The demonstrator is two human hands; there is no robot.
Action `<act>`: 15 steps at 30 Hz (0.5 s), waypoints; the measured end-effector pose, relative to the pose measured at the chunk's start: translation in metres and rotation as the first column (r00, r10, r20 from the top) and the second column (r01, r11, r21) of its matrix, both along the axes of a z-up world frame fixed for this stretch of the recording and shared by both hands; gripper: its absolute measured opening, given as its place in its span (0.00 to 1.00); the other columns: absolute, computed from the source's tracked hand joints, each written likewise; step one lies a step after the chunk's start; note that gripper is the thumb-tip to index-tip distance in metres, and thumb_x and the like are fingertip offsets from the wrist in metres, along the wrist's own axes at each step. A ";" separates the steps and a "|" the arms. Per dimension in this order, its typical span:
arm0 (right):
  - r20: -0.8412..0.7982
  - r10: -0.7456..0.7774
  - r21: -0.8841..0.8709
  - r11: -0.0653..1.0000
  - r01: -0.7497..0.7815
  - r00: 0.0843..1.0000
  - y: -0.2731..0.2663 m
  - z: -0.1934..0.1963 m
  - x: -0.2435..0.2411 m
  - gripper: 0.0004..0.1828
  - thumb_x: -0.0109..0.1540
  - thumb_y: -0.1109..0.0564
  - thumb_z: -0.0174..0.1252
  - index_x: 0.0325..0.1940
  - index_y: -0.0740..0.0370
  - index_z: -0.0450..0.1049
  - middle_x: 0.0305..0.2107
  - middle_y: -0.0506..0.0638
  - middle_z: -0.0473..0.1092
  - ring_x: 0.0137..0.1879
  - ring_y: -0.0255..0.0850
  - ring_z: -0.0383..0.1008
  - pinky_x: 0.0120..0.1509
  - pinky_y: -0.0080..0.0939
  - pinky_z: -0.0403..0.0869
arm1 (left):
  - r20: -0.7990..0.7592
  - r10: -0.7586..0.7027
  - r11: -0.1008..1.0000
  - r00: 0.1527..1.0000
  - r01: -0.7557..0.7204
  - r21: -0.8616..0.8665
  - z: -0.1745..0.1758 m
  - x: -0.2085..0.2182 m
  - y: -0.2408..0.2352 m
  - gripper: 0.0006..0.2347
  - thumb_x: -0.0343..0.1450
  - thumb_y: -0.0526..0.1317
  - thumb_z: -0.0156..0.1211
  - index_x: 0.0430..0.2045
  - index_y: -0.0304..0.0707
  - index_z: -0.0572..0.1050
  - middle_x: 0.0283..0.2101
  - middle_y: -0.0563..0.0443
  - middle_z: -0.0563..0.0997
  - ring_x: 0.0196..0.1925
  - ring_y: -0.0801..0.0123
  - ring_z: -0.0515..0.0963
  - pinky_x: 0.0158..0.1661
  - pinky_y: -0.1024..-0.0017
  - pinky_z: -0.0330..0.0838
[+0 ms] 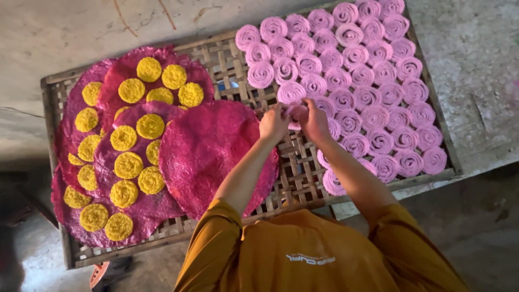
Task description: The person arranges pink rolled items on a pink sheet placed on a woven tray. They pick up each item and place it in a neat pattern, occasionally adjusting the sheet and the items to maintain alignment.
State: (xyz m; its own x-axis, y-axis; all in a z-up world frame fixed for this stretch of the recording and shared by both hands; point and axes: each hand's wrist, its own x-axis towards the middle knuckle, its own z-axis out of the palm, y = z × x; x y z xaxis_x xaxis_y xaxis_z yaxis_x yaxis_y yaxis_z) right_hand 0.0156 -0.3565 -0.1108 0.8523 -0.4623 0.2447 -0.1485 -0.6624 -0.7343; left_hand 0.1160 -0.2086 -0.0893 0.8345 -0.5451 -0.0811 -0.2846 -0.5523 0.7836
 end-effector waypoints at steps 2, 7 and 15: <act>-0.021 -0.012 0.054 0.998 0.013 1.000 0.002 0.002 0.000 0.24 0.65 0.58 0.60 0.65 0.61 0.67 0.33 0.61 0.77 0.40 0.58 0.81 0.44 0.53 0.76 | 0.025 -0.011 0.999 1.000 0.012 -0.029 0.007 0.001 -0.002 0.10 0.67 0.40 0.63 0.41 0.44 0.77 0.41 0.42 0.83 0.44 0.48 0.83 0.39 0.55 0.76; -0.121 -0.027 -0.001 1.000 0.027 0.992 0.001 0.018 0.005 0.31 0.63 0.56 0.65 0.67 0.63 0.63 0.29 0.65 0.75 0.35 0.63 0.77 0.38 0.58 0.73 | -0.004 -0.029 0.990 1.000 0.028 -0.138 -0.003 0.004 -0.003 0.10 0.67 0.37 0.64 0.41 0.40 0.77 0.41 0.41 0.82 0.42 0.49 0.83 0.42 0.57 0.77; -0.113 0.078 -0.113 0.989 -0.090 0.991 0.008 0.048 0.003 0.38 0.60 0.62 0.62 0.72 0.68 0.56 0.34 0.64 0.77 0.38 0.64 0.77 0.42 0.61 0.73 | 0.080 -0.074 0.967 0.994 0.091 -0.239 0.005 0.001 0.006 0.16 0.66 0.32 0.60 0.49 0.35 0.77 0.43 0.38 0.80 0.45 0.46 0.81 0.46 0.58 0.76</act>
